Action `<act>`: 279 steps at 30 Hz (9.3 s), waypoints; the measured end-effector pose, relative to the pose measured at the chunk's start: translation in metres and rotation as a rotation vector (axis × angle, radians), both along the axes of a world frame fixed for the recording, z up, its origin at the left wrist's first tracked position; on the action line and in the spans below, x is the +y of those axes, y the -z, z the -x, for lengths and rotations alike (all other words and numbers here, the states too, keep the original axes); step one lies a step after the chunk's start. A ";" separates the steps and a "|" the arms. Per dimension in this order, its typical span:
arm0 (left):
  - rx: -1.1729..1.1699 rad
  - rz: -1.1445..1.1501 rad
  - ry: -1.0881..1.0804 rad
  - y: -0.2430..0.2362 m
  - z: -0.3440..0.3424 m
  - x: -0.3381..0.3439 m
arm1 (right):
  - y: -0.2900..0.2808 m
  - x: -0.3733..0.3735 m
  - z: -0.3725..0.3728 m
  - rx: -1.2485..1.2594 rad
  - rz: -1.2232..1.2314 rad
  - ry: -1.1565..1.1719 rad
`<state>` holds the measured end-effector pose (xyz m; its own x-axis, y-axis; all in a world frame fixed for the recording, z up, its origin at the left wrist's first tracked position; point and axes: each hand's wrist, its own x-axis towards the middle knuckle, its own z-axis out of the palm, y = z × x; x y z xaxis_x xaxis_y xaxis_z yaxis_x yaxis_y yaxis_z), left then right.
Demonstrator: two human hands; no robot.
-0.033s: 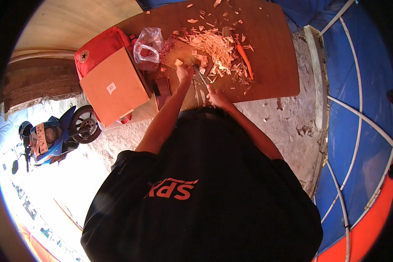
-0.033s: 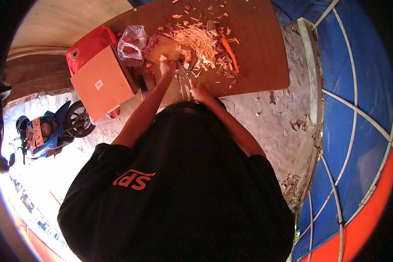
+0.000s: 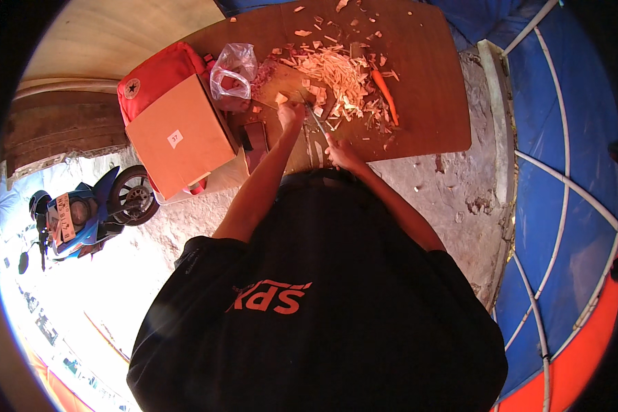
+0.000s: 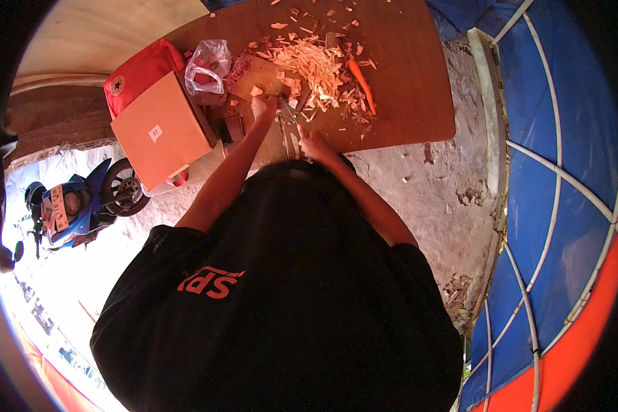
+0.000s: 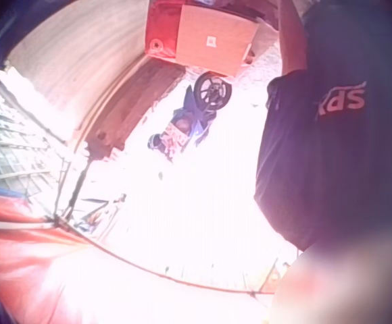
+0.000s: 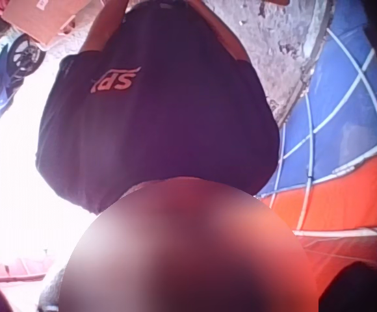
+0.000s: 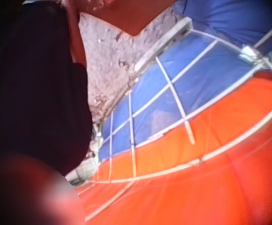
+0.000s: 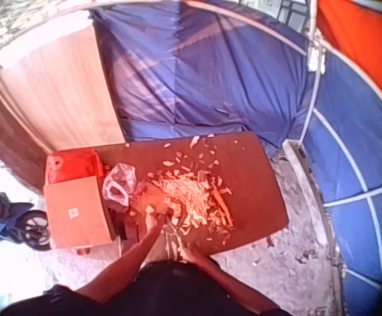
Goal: The person carves a small block of reddish wood using a knife, repeatedly shaving off thin curls and accumulating wood shavings on a wooden table. The person holds the wood with the left hand and uses the knife with the right hand throughout the clip.
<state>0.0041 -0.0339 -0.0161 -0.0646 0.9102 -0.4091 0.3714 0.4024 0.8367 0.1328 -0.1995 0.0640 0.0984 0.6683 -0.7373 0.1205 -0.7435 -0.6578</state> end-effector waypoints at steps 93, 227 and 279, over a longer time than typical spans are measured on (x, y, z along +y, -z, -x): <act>0.695 -0.886 0.826 -0.103 0.017 -0.038 | -0.045 0.025 -0.046 -0.189 -0.116 -0.208; 0.559 -0.654 1.084 -0.100 0.044 -0.028 | -0.049 0.014 -0.010 -0.539 -0.120 -0.352; 0.464 -0.573 0.930 -0.107 0.050 -0.035 | -0.073 0.032 -0.016 -0.435 0.181 -0.343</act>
